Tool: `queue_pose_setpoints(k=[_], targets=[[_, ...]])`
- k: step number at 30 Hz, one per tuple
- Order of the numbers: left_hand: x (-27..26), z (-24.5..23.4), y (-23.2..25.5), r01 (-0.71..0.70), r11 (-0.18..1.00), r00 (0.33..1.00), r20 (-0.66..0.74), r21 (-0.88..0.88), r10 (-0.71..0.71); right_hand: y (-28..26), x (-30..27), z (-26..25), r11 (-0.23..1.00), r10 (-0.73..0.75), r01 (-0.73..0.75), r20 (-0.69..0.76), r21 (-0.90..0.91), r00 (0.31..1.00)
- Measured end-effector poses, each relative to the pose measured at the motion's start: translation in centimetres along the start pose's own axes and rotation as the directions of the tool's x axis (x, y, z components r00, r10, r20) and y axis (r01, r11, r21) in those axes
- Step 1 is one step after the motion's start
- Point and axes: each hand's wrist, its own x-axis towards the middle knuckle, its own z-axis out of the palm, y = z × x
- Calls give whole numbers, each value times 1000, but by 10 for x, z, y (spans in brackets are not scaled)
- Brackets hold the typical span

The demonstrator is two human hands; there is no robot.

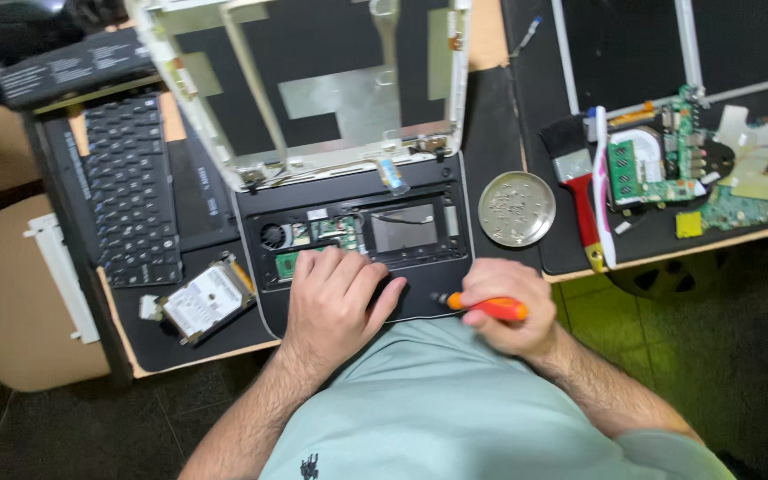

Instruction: The person uses a screwdriver to remove screws from the internal chassis of a disassembled laptop. They carefully place the removed screws into a small metal dish on the workbench while working on the motherboard area.

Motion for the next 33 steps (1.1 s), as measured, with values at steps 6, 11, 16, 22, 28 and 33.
queue_pose_setpoints(k=[6,11,16,22,28,33], targets=[[1,6,-3,-10,1000,1000,24,-16,11,32,8,-62,976,-146,88,-298,-201,943],[-1,8,-3,-7,1000,999,41,-15,8,47,27,-81,938,-199,92,-301,-334,933],[0,8,-3,17,1000,998,58,-23,-15,45,39,-72,841,-263,136,-175,-524,949],[-2,8,-3,14,1000,999,52,-27,-12,44,40,-70,821,-270,153,-138,-550,953],[-3,8,-4,22,999,998,55,-32,-21,45,36,-74,837,-256,139,-155,-529,954],[-4,9,-5,19,999,998,59,-39,-17,48,31,-77,859,-239,129,-165,-496,957]])
